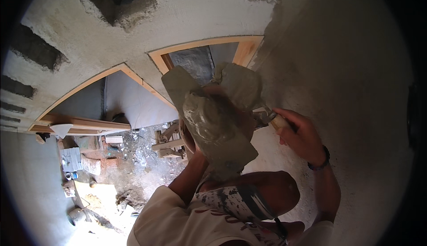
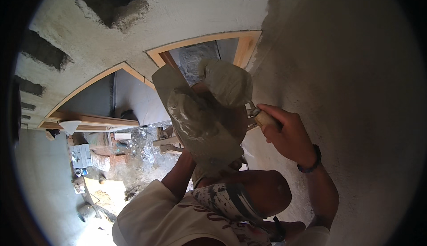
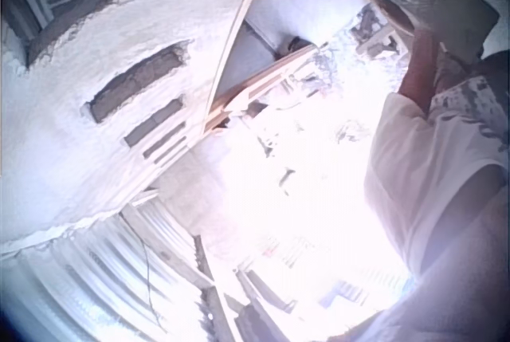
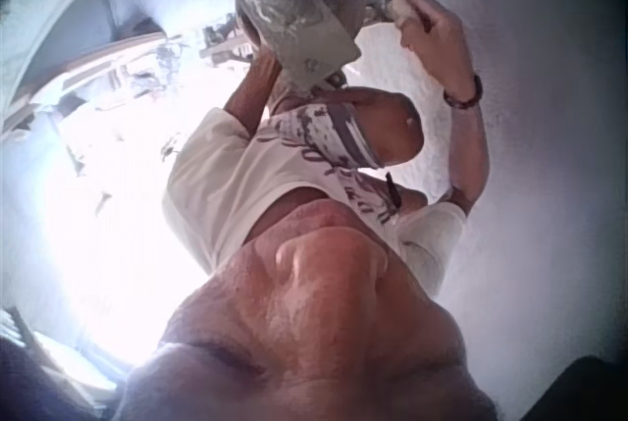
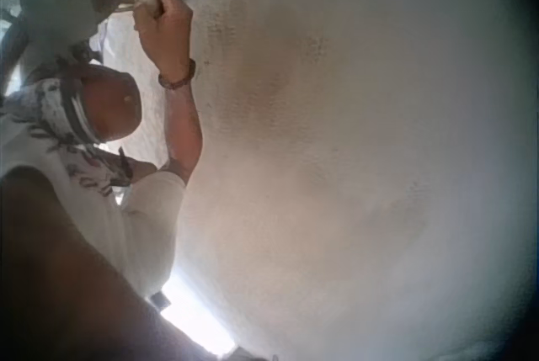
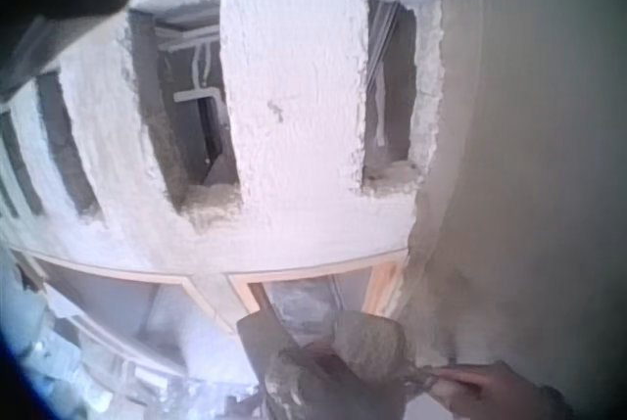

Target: The person scoops plaster onto a hawk and then applies it to a concrete wall using a trowel, smoothing the surface with repeated strokes.

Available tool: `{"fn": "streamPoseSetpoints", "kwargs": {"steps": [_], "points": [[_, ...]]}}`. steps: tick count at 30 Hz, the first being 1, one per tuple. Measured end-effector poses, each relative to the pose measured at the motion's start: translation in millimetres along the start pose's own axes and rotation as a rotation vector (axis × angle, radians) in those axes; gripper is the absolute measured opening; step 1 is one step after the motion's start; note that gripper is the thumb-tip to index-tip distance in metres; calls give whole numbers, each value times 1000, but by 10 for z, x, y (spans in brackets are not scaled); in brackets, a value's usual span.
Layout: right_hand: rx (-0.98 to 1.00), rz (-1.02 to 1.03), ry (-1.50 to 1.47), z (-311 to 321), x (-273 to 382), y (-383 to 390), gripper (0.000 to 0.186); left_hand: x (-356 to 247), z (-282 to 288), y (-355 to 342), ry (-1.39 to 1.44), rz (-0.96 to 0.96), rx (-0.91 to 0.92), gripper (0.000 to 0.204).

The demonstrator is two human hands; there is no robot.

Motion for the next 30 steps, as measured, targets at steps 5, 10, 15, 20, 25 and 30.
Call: {"fn": "streamPoseSetpoints", "kwargs": {"steps": [5, 10, 15, 20, 25, 30], "points": [[193, -168, 99, -255, -473, -140, 46, -96, 87, 77, -52, 9, -25, 67], [254, -6, 273, -591, -670, -261, 41, -16, 82, 2, -100, 30, -33, 65], [175, 213, 399, -644, -854, -276, 40, 259, -72, -116, -178, 92, -25, 64], [-288, 170, 351, 584, -484, 646, 41, 931, -452, -240, -247, 188, 0, 62], [-789, 233, 445, 1473, -286, 2317, 34, 1847, -1128, -371, -105, 409, 135, 60], [-1316, 350, 1177, 1623, 249, 3695, 27, 2396, -1083, -570, -453, 226, 157, 59]]}}
Point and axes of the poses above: each hand's wrist, its own y-axis away from the middle knuckle, its own z-axis out of the back of the hand, x = y × z, the point moved 8 cm from there along -y, towards the middle knuckle, and after that the axes turned 1 degree about -x, right-handed, at the moved point
